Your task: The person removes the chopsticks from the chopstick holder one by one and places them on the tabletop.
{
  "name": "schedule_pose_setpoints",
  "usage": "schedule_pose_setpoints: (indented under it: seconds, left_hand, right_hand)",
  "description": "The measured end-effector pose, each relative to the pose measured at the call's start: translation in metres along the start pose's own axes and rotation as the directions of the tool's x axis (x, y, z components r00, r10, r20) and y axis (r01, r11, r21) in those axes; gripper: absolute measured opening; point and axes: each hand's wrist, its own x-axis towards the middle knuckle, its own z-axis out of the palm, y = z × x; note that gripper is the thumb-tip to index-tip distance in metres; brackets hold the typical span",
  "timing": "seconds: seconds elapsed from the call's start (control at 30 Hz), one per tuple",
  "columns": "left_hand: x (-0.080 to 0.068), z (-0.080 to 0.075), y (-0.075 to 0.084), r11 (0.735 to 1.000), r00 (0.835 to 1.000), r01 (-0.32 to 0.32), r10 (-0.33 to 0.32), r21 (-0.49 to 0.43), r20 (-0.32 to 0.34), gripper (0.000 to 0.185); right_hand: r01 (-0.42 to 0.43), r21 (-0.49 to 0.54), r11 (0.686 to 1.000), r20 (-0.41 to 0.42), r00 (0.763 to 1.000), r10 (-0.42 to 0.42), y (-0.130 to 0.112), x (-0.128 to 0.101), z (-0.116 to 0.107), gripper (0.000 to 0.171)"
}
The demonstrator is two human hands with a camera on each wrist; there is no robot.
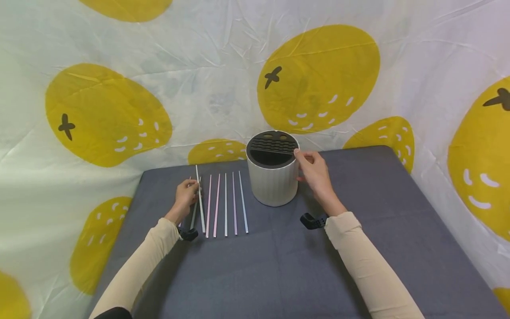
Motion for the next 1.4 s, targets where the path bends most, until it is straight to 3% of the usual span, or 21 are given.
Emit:
schedule_pose_setpoints:
  seconds: [0.1,0.27,0.43,0.53,0.67,0.77,0.9,1.0,1.2,1.33,1.4]
  left_hand:
    - [0.0,-0.001,-0.001,1.0,1.0,0.005,-0.004,0.025,-0.019,0.028]
    - [-0.003,-0.001,0.001,0.999,0.999,0.033,-0.034,0.038,0.023,0.03]
    - [-0.007,0.003,0.0,0.976,0.999,-0.024,0.016,0.216,0.036,0.029]
    - [-0.007,0.004,-0.004,0.909,0.994,-0.106,0.11,0.403,0.013,0.026]
    - [-0.005,0.004,-0.011,0.766,0.964,-0.216,0.266,0.606,0.007,0.023]
    - [-0.006,0.004,-0.015,0.681,0.934,-0.282,0.357,0.676,0.029,0.019]
    - [-0.008,0.004,-0.019,0.597,0.901,-0.34,0.429,0.727,0.069,0.017]
    - [-0.009,0.007,-0.02,0.563,0.889,-0.36,0.45,0.744,0.089,0.015]
    - [-0.009,0.014,-0.017,0.527,0.879,-0.373,0.464,0.764,0.109,0.013]
    - [-0.004,0.013,-0.018,0.491,0.879,-0.376,0.458,0.786,0.134,0.023]
    - [0.0,0.011,-0.022,0.491,0.881,-0.378,0.45,0.785,0.143,0.024]
  right_hand:
    - [0.003,-0.001,1.0,0.003,1.0,-0.003,0.0,-0.001,0.0,0.073]
    - [0.003,-0.001,1.0,0.001,1.0,-0.003,-0.002,-0.001,0.001,0.073]
    - [0.002,-0.008,1.0,-0.005,1.0,-0.002,-0.003,-0.002,0.002,0.074]
    - [0.005,-0.008,1.0,-0.004,1.0,-0.005,-0.003,-0.002,0.003,0.075]
    - [0.004,-0.01,1.0,0.002,1.0,-0.004,-0.002,-0.003,0.005,0.075]
    - [-0.002,-0.017,1.0,0.005,1.0,0.002,-0.001,-0.003,0.007,0.076]
    - [-0.004,-0.019,1.0,0.012,1.0,0.005,-0.001,-0.003,0.009,0.077]
    - [-0.004,-0.018,1.0,0.017,1.0,0.005,0.0,-0.002,0.009,0.077]
    - [-0.002,-0.006,1.0,0.013,1.0,0.002,0.003,0.0,0.004,0.076]
    - [0.012,-0.028,1.0,0.023,1.0,-0.012,0.008,0.003,0.001,0.08]
    - [0.029,-0.054,0.998,0.05,0.998,-0.026,0.01,0.006,-0.002,0.083]
